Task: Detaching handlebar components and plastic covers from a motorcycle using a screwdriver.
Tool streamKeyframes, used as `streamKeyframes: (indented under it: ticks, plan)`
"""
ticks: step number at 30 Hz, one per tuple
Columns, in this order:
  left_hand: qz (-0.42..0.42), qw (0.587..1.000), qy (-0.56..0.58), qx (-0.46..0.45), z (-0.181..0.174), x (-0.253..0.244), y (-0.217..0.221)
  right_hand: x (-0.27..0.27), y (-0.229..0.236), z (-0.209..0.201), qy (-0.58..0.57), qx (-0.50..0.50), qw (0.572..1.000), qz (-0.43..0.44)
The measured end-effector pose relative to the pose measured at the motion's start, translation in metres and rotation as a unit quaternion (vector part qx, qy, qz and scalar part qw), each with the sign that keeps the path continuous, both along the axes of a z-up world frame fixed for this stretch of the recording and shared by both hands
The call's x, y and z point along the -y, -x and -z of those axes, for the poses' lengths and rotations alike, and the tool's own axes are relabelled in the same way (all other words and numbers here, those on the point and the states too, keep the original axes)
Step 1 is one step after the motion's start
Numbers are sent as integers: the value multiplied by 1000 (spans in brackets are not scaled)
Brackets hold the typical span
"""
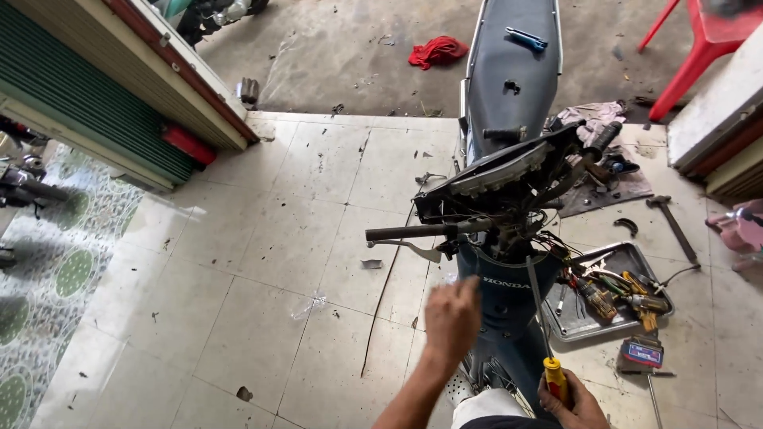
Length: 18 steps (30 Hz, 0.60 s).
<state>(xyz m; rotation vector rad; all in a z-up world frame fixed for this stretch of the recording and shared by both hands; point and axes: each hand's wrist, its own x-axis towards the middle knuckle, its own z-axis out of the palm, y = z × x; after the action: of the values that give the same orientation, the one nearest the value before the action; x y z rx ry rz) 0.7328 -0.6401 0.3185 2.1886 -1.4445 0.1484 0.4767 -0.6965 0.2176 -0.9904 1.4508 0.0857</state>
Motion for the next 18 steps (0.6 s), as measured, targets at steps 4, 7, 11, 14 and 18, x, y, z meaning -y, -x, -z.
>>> streamKeyframes:
  ticks: [4,7,11,14,18]
  plan:
    - [70,995,-58,-34,47,13,25,4,-5,-16,48,32,998,41]
    - [41,974,-198,-102,80,29,4,10,-5,-14,3,52,996,75]
    - [29,957,-143,-252,45,13,-10,13,2,-1,7,61,996,65]
    - [-47,917,-21,-396,39,6,-21,17,4,1,38,83,995,33]
    - [-153,935,254,-194,39,-3,-44,21,1,-23,3,43,999,1]
